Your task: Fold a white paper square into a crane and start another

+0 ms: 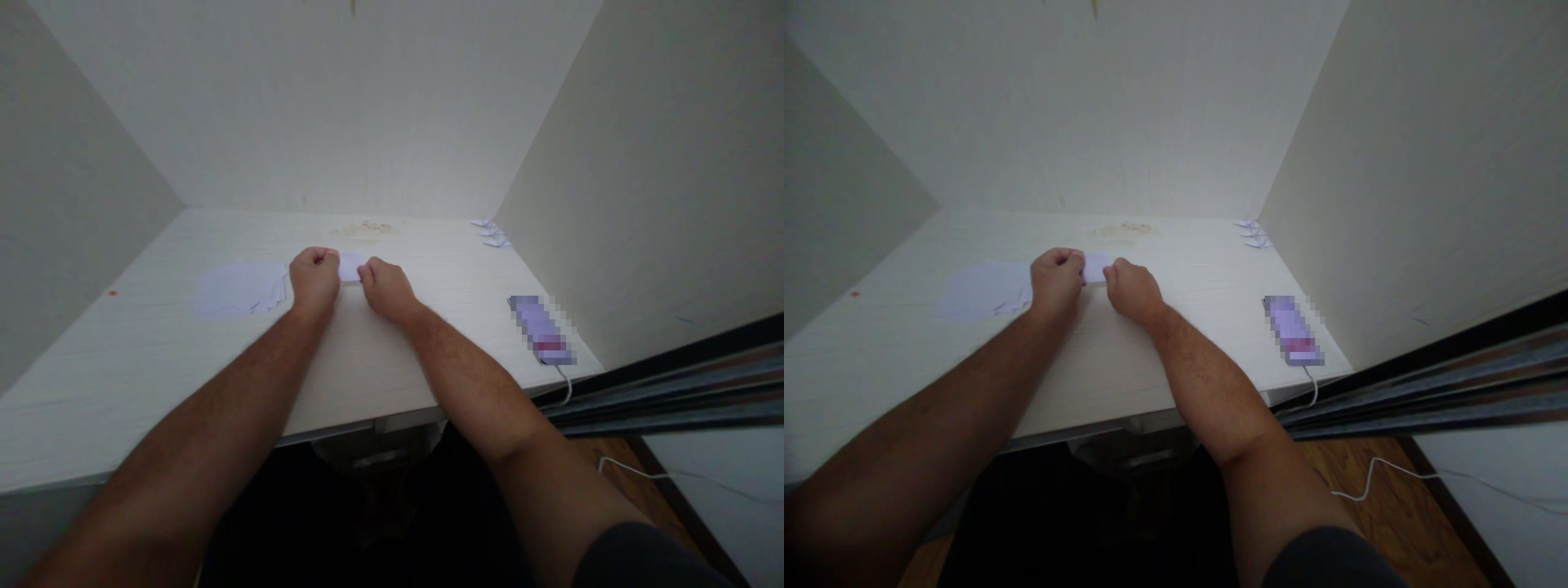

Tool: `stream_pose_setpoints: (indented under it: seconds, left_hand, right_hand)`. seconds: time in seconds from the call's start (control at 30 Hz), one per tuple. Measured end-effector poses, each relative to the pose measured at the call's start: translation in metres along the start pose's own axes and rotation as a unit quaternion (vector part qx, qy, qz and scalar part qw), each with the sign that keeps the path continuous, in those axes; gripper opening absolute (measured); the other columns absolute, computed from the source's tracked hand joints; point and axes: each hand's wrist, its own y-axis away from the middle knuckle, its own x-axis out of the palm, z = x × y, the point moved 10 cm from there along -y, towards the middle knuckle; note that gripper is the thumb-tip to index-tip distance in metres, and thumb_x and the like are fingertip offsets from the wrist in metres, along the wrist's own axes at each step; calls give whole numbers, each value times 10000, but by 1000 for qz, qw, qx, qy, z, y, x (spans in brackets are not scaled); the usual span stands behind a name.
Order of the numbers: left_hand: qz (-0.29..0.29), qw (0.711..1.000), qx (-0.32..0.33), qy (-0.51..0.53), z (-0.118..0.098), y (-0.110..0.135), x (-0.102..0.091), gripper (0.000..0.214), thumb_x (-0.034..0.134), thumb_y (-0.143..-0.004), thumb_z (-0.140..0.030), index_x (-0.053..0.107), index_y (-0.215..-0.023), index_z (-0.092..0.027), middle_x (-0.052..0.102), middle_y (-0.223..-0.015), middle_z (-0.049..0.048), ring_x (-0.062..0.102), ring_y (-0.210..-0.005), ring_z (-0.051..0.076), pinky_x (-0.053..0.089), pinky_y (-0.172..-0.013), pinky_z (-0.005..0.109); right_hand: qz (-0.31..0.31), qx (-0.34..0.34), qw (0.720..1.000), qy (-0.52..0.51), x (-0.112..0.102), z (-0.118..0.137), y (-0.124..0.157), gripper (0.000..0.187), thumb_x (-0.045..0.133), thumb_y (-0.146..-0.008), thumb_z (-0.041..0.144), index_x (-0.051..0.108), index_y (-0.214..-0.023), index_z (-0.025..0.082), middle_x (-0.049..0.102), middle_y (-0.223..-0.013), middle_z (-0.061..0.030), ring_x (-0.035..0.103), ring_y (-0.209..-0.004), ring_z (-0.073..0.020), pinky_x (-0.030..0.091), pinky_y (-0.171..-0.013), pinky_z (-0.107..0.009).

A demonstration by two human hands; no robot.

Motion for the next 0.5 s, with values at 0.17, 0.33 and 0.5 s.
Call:
stream_pose_setpoints:
  seconds: [0.17, 0.33, 0.5]
  left_hand:
    - [8, 999, -12, 34, 2, 0, 3, 50, 556, -750, -242, 564, -717, -206, 530, -640, -8, 484, -626, 136, 393, -558, 257]
    - [50, 993, -40, 96, 13, -2, 14, 35, 567, -703, -232, 543, -681, -218, 486, -589, -25, 443, -521, 116, 357, -478, 253]
    - [112, 989, -26, 97, 11, -2, 23, 61, 568, -652, -228, 550, -597, -211, 484, -520, -13, 459, -461, 120, 381, -457, 266]
  right_hand:
    - [0, 3, 1000, -23, -3, -3, -1, 333, 416, -1028, 379, 610, -825, 199, 664, -800, -56, 588, -788, -176, 408, -739, -278]
    - [-8, 19, 987, -161, -1, -14, -3, 278, 487, -980, 352, 586, -764, 207, 658, -711, 2, 617, -723, -131, 444, -729, -246]
    - [-53, 46, 964, -256, -4, -27, -4, 240, 516, -923, 356, 574, -739, 213, 602, -620, 34, 616, -668, -126, 453, -649, -227]
